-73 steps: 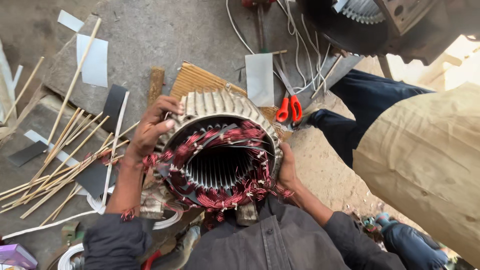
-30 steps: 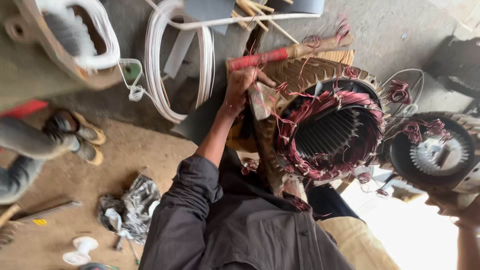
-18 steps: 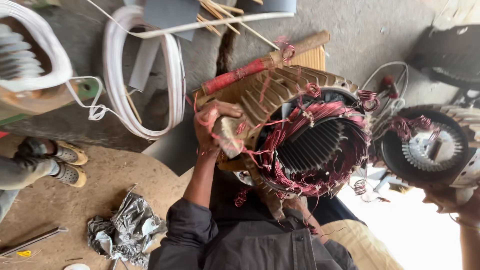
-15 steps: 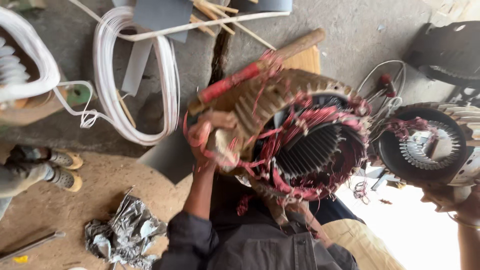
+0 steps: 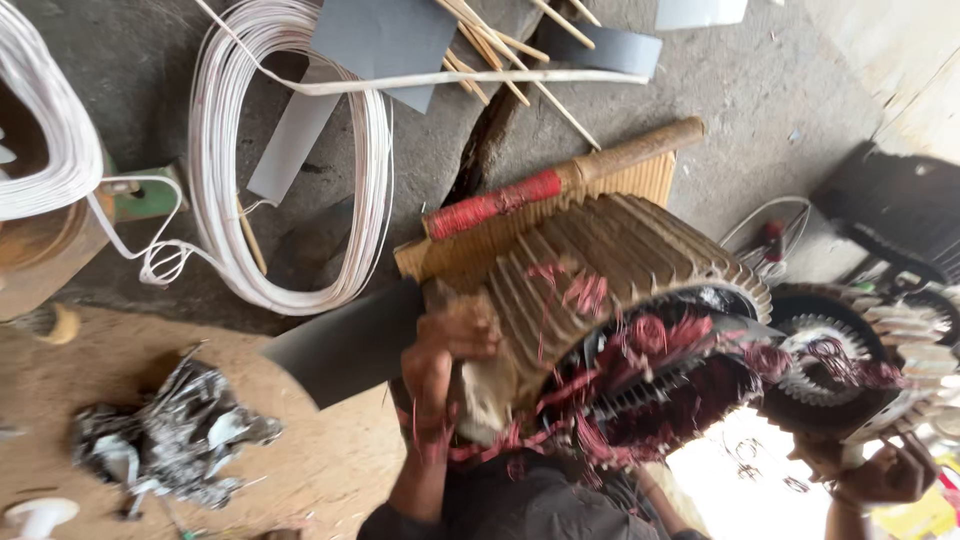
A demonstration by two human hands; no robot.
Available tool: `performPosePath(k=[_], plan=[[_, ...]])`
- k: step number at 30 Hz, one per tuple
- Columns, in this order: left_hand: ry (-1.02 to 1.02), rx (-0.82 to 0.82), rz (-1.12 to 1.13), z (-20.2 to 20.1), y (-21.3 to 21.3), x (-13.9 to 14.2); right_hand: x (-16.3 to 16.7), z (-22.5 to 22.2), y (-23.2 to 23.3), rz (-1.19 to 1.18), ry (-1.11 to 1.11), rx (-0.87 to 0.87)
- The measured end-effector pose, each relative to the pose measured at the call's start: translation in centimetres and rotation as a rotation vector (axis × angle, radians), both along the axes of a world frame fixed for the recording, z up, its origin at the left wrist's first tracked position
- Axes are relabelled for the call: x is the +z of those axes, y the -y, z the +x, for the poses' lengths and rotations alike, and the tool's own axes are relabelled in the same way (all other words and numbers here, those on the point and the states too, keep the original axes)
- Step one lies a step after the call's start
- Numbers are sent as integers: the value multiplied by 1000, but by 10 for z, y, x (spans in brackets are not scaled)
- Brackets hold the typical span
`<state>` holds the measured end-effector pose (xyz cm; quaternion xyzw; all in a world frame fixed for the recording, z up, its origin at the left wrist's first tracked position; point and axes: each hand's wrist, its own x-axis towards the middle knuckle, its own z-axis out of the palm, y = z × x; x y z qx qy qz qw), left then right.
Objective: The person cuts a piece of black insulating material using scissors and inserts it into the slots of a motor stator. They repeat this process, cutting additional pieces and carefully placing them between the copper windings to insulate the motor components.
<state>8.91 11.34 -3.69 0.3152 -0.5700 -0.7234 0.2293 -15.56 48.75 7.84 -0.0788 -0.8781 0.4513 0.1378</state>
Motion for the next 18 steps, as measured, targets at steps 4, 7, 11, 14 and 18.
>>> performPosePath(k=[4, 7, 11, 14, 18], plan=[[28, 71, 42, 18, -30, -16, -7, 3, 5, 13, 8, 26], [26, 53, 150, 41, -46, -27, 2, 4, -10, -2, -5, 33], [8, 232, 143, 62, -24, -36, 19, 8, -52, -81, -36, 33], [557, -175, -637, 78, 20, -42, -4, 42, -75, -197, 90, -3], [662, -408, -1036, 75, 27, -45, -124, 151, -39, -733, 1011, -111]])
